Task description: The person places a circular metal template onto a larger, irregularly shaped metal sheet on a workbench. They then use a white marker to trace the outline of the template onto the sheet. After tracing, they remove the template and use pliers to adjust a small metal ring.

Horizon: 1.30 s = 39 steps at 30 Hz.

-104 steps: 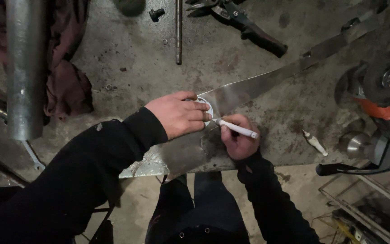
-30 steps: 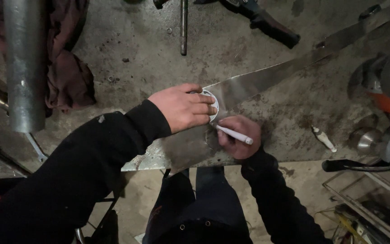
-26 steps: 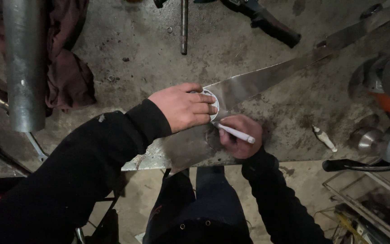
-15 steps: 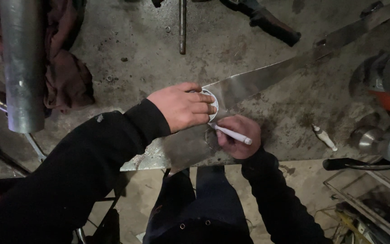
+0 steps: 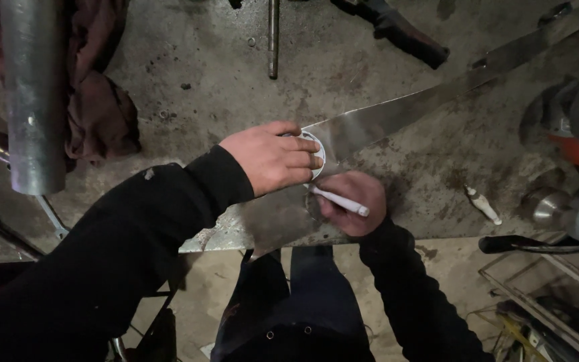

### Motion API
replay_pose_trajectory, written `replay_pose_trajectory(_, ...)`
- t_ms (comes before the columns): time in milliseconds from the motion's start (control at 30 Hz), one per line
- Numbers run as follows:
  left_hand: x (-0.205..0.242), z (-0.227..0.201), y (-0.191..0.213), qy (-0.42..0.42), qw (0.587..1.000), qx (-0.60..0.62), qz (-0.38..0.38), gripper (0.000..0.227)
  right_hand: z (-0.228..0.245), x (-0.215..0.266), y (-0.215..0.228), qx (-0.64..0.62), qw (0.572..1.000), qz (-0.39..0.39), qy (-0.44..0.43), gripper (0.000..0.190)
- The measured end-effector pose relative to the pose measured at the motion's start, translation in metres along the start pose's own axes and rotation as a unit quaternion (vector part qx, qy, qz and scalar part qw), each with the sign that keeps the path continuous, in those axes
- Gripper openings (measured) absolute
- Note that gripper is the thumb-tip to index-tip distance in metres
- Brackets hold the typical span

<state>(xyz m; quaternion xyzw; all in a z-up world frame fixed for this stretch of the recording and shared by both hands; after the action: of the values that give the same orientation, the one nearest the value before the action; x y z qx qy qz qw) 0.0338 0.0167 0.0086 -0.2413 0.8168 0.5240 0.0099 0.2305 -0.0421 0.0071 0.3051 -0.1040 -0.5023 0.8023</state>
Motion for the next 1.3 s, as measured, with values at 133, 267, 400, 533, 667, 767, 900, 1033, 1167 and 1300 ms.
replay_pose_trajectory(133, 0.0, 0.0, 0.002, -0.003, 1.0, 0.006, 0.0, 0.021, -0.007, 0.007, -0.004, -0.003, 1.0, -0.026, -0.009, 0.02)
replay_pose_trajectory(267, 0.0, 0.001, 0.0, -0.005, 1.0, 0.004, 0.0, 0.021, -0.014, 0.018, -0.003, -0.014, 0.998, -0.055, 0.006, 0.017)
replay_pose_trajectory(400, 0.001, -0.001, -0.001, -0.004, 1.0, 0.001, -0.008, 0.02, -0.037, 0.039, -0.003, -0.281, 0.943, -0.169, -0.064, 0.021)
replay_pose_trajectory(533, -0.003, -0.005, 0.0, -0.006, 1.0, -0.018, -0.004, 0.02, -0.05, 0.039, -0.004, -0.335, 0.924, -0.179, -0.056, 0.023)
replay_pose_trajectory(667, -0.011, -0.016, 0.005, -0.005, 0.998, -0.059, 0.005, 0.017, -0.049, 0.035, -0.01, -0.314, 0.929, -0.18, -0.074, 0.015)
replay_pose_trajectory(767, -0.016, -0.021, 0.007, 0.01, 0.995, -0.093, 0.026, 0.017, -0.045, 0.021, 0.001, -0.338, 0.917, -0.162, -0.137, 0.017)
replay_pose_trajectory(900, -0.017, -0.03, 0.009, 0.021, 0.992, -0.128, 0.01, 0.013, -0.02, 0.0, 0.028, -0.067, 0.986, -0.055, -0.14, 0.017)
replay_pose_trajectory(1033, -0.02, -0.038, 0.008, 0.033, 0.981, -0.186, 0.05, 0.012, 0.011, -0.012, 0.057, 0.048, 0.994, -0.021, -0.092, 0.027)
replay_pose_trajectory(1167, -0.019, -0.043, 0.001, 0.04, 0.983, -0.177, 0.012, 0.013, 0.046, 0.004, 0.104, -0.035, 0.997, -0.05, -0.053, 0.02)
replay_pose_trajectory(1300, -0.013, -0.052, 0.023, 0.067, 0.986, -0.153, 0.028, 0.013, 0.04, 0.037, 0.14, -0.164, 0.971, -0.122, -0.125, 0.018)
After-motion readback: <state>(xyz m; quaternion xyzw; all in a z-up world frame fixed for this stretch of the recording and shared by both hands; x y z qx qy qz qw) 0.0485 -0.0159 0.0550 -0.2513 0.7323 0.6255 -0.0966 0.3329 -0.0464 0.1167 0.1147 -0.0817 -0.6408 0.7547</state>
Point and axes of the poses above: each hand's wrist, its own x-axis away from the middle knuckle, its own y-axis out of the back of the hand, z = x × y, the point moved 4 cm from there along -x, towards the middle knuckle
